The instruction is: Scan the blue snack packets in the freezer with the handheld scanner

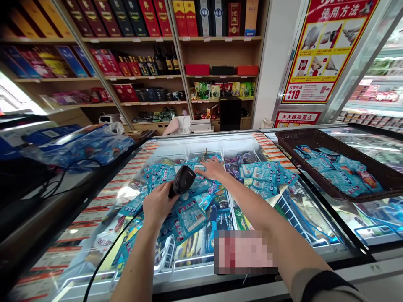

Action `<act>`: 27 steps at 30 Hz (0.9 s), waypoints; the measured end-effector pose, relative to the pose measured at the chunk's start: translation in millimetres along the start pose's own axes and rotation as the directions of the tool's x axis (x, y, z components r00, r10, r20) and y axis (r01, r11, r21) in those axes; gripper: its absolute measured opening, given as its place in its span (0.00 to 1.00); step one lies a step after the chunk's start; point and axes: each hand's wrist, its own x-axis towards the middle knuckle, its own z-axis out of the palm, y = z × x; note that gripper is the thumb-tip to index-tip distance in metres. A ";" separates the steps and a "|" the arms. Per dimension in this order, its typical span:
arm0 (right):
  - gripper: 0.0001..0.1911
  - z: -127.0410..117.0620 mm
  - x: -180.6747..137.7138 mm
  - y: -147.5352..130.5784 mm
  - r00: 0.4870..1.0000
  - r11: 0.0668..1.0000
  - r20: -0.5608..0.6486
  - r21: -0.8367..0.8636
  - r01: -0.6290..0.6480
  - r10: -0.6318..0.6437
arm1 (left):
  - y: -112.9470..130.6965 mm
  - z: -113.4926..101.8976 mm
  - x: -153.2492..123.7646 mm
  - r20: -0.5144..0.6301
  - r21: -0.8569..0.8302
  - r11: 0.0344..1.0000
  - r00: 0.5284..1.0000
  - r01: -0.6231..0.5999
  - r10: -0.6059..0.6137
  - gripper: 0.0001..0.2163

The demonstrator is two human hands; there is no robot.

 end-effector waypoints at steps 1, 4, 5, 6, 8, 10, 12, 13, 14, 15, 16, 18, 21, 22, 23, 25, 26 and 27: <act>0.48 0.5 -10.6 -0.8 1.000 1.000 -0.015 -0.005 -0.004 0.004 | 0.4 0.1 0.0 -0.002 0.002 1.000 1.000 0.000 0.000 0.16; 0.48 0.3 -41.7 -2.9 0.997 0.999 -0.048 0.007 -0.053 0.054 | 1.5 0.2 -0.4 0.000 0.010 1.000 1.000 0.004 -0.004 0.17; 0.48 -0.9 -50.7 -3.0 0.997 0.998 -0.050 0.024 -0.056 0.057 | 2.0 0.0 -0.7 0.005 0.012 1.000 1.000 0.005 -0.005 0.17; 0.46 -2.9 -58.6 -2.4 0.998 0.998 -0.042 0.047 -0.051 0.053 | 2.6 -0.4 -1.0 0.009 0.013 1.000 1.000 0.004 -0.004 0.16; 0.42 -9.7 -70.8 2.2 0.998 0.991 -0.024 0.121 -0.049 0.052 | 4.0 -1.6 -1.9 0.010 0.012 1.000 1.000 -0.001 0.001 0.16; 0.36 -18.9 -79.5 12.3 0.997 0.974 -0.006 0.216 -0.068 0.071 | 5.5 -2.7 -3.0 0.004 0.014 1.000 1.000 -0.007 0.007 0.17; 0.29 -28.1 -86.3 27.1 0.997 0.966 0.000 0.250 -0.069 0.072 | 6.9 -3.1 -4.0 -0.007 0.016 1.000 1.000 -0.008 0.008 0.17; 0.27 -31.9 -89.4 35.2 0.997 0.963 -0.006 0.258 -0.078 0.083 | 7.5 -2.9 -4.4 -0.010 0.017 1.000 1.000 -0.011 0.011 0.17; 0.25 -34.8 -92.5 43.1 0.995 0.959 -0.010 0.268 -0.091 0.097 | 8.0 -2.6 -4.6 -0.013 0.018 1.000 1.000 -0.016 0.016 0.17; 0.24 -36.8 -95.5 50.2 0.995 0.955 -0.008 0.282 -0.098 0.104 | 8.4 -2.2 -4.7 -0.014 0.019 1.000 1.000 -0.023 0.023 0.17; 0.23 -37.9 -98.3 56.0 0.995 0.951 -0.006 0.295 -0.095 0.101 | 8.8 -1.7 -4.8 -0.015 0.021 0.999 0.999 -0.028 0.029 0.17; 0.22 -38.0 -103.0 62.4 0.996 0.948 -0.005 0.309 -0.080 0.086 | 9.5 -0.6 -5.0 -0.016 0.031 0.999 0.999 -0.037 0.038 0.17; 0.25 -35.4 -106.6 59.6 0.996 0.956 -0.034 0.285 -0.074 0.087 | 10.2 0.8 -6.1 -0.033 0.039 0.998 0.998 -0.045 0.046 0.17; 0.26 -34.3 -107.0 56.6 0.994 0.959 -0.050 0.270 -0.083 0.100 | 10.5 1.2 -6.7 -0.043 0.038 0.998 0.998 -0.049 0.050 0.17; 0.26 -33.5 -107.1 53.5 0.991 0.962 -0.066 0.258 -0.095 0.115 | 10.7 1.5 -7.3 -0.053 0.035 0.998 0.997 -0.051 0.052 0.17; 0.24 -32.8 -107.2 48.7 0.984 0.960 -0.091 0.248 -0.129 0.155 | 11.3 2.1 -8.2 -0.070 0.024 0.999 0.996 -0.049 0.050 0.18; 0.21 -33.1 -107.3 47.8 0.979 0.956 -0.103 0.252 -0.148 0.178 | 11.6 2.3 -8.5 -0.077 0.016 0.999 0.996 -0.044 0.045 0.18; 0.17 -34.0 -107.7 48.1 0.972 0.950 -0.114 0.264 -0.168 0.203 | 12.1 2.6 -8.5 -0.082 0.006 0.999 0.996 -0.039 0.039 0.18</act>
